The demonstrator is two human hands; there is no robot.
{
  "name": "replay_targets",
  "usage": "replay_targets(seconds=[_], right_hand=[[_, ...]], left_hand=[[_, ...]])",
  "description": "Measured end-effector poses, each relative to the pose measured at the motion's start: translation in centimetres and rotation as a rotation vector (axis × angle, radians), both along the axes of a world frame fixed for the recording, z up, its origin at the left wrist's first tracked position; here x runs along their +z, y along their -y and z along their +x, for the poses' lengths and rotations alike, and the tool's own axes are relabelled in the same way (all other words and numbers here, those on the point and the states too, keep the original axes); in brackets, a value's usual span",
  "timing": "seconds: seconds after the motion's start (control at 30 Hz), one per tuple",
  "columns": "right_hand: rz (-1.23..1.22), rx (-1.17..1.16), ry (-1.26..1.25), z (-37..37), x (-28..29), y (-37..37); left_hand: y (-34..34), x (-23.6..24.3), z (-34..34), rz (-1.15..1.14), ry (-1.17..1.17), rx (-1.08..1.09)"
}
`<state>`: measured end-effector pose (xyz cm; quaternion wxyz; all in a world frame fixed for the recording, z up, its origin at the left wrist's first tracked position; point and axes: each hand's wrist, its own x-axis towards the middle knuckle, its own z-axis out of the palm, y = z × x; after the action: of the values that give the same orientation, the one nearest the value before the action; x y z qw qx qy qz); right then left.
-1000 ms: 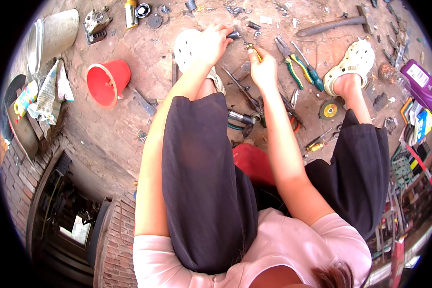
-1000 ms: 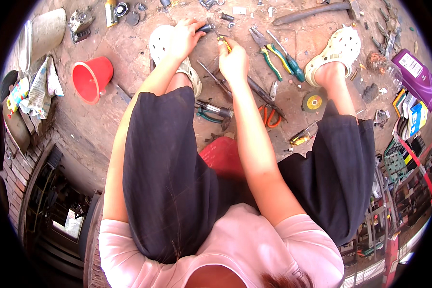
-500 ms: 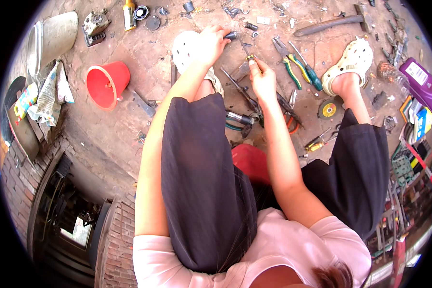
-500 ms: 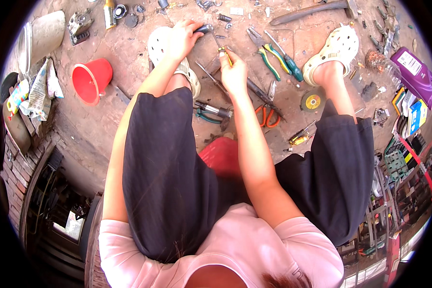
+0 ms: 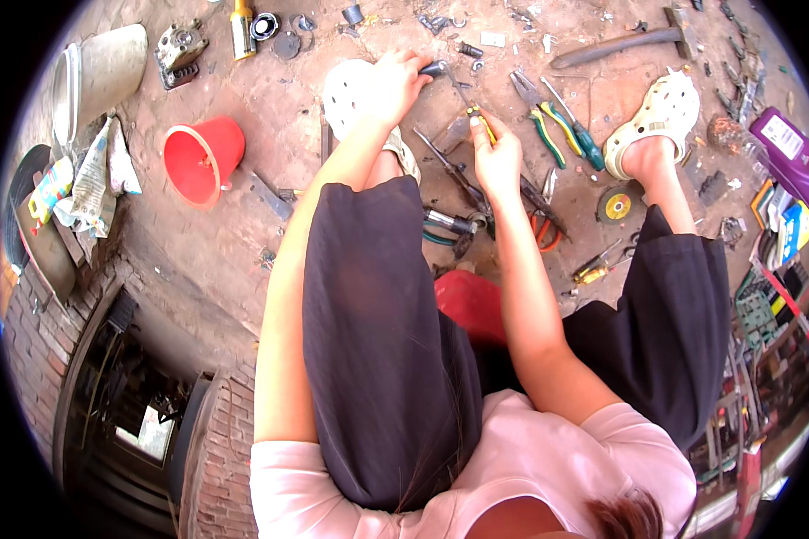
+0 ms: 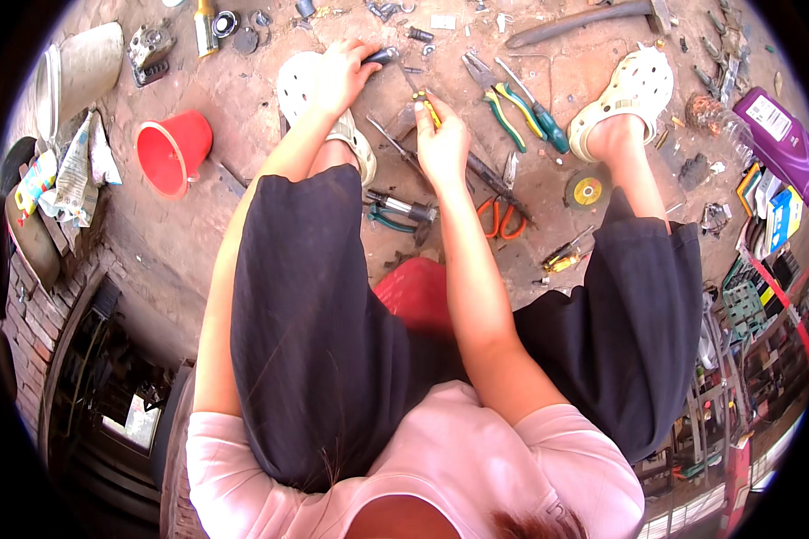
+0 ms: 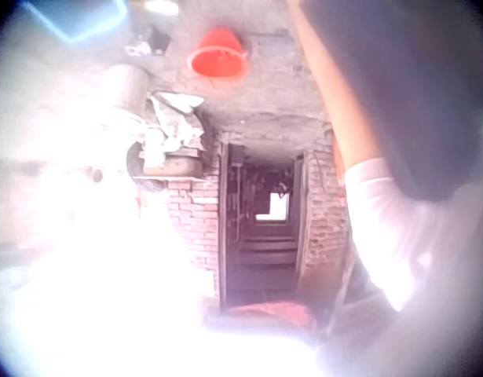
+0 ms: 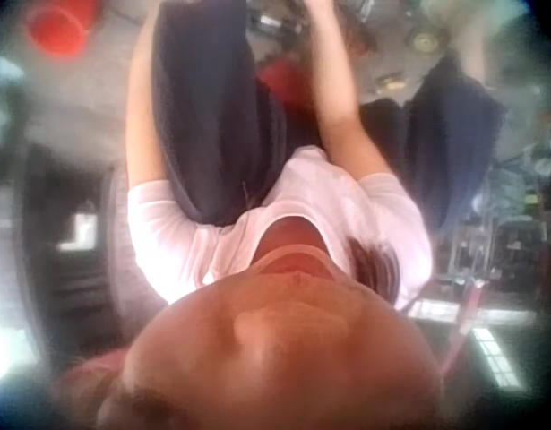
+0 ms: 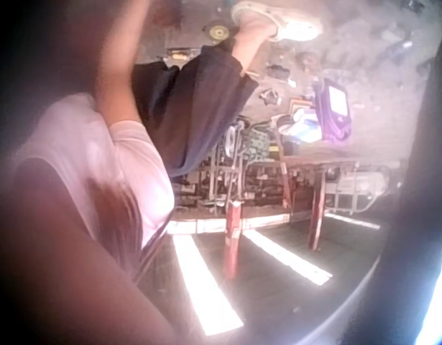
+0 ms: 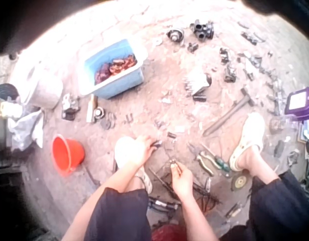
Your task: The person sits on the ground and uses pliers, a screwdriver, and a hammer to disassemble and adjust a small cylindrical mechanical part. They repeatedly remove and reinsert components, strike the part with a hammer, and manipulate internal pieces with tools.
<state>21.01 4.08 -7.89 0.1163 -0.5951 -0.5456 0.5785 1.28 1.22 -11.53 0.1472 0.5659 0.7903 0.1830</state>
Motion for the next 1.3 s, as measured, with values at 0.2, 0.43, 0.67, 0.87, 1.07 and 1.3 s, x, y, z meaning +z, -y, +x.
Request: replay_targets(seconds=[0.2, 0.43, 0.67, 0.87, 1.07, 1.3], right_hand=[[0.175, 0.134, 0.201, -1.1, 2.0, 0.1], [0.187, 0.189, 0.300, -2.0, 3.3, 0.2], [0.274, 0.140, 0.320, -1.7, 3.3, 0.0], [0.218, 0.188, 0.287, -1.9, 3.0, 0.2], [0.253, 0.152, 0.294, -2.1, 3.3, -0.3], [0.274, 0.116, 0.287, -2.0, 3.7, -0.7]], left_hand=[[0.1, 0.2, 0.3, -0.007, 0.002, 0.004], [0.5, -0.1, 0.1, -0.013, 0.017, 0.003], [0.2, 0.1, -0.1, -0.021, 0.000, -0.004], [0.2, 0.0, -0.2, -0.022, 0.006, -0.001], [0.1, -0.1, -0.2, -0.006, 0.019, -0.003], [0.2, 0.2, 0.3, -0.012, 0.033, 0.001]])
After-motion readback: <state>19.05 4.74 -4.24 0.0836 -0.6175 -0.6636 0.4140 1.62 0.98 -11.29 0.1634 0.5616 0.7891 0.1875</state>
